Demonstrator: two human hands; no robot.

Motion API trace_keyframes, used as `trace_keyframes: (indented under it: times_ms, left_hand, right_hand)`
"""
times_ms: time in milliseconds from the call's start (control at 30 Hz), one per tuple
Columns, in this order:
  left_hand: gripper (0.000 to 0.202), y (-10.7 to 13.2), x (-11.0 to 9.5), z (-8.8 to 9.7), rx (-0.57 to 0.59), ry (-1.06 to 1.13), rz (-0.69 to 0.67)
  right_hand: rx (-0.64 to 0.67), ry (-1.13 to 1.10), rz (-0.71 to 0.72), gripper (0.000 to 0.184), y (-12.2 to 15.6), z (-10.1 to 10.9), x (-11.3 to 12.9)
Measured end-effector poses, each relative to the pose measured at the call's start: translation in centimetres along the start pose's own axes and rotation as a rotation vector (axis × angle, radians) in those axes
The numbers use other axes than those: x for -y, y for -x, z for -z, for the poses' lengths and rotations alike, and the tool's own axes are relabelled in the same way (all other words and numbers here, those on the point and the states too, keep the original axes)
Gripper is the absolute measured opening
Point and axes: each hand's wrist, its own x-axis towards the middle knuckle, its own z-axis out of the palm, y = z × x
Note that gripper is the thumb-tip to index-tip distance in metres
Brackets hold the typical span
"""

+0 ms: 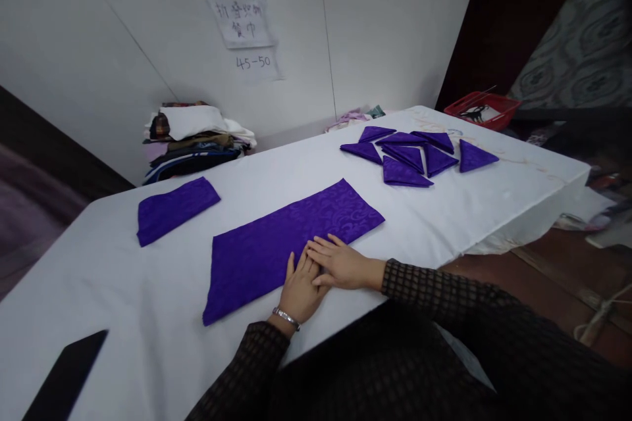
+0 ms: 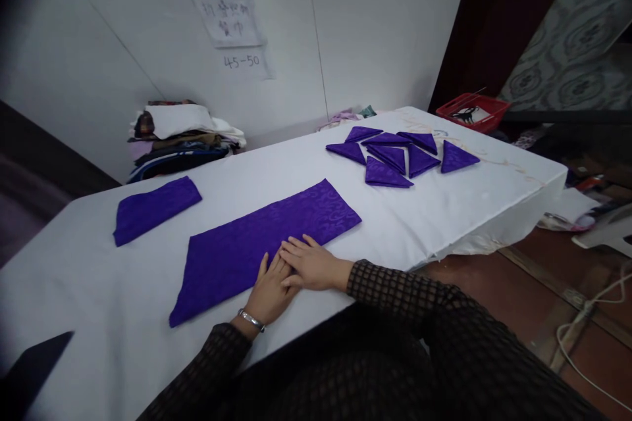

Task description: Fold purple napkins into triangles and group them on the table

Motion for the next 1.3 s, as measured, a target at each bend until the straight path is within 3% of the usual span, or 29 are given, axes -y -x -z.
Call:
trace_keyframes:
  times_ms: [267, 533, 733, 1133, 1300]
  left_hand:
    - [0.059, 1.0, 0.4, -1.1, -0.073, -0.027, -0.087]
    - [0.060, 1.0, 0.2, -0.7, -0.031, -0.013, -0.082]
    - [0.060, 0.9, 0.3, -0.4, -0.030, -0.023, -0.071]
    - [0.061, 0.7, 0.7, -0.7, -0.019, -0.027, -0.045]
    - [0.061, 0.6, 1.0, -1.2, -0.048, -0.038, -0.049]
  right_hand:
    - [0.016, -0.093, -0.019, 0.081, -0.4, -0.7, 1.3]
    - [0.022, -0.141, -0.096, 0.088, 0.1, -1.2, 0.7]
    - [-0.019, -0.020, -0.183, 0.084, 2.4, -1.3, -1.6]
    - [-0.112, 0.227, -0.473, 0.075, 10.5, 1.6, -8.0]
    - [-0.132, 0.300, -0.574, 0.075, 11.5, 2.9, -8.7]
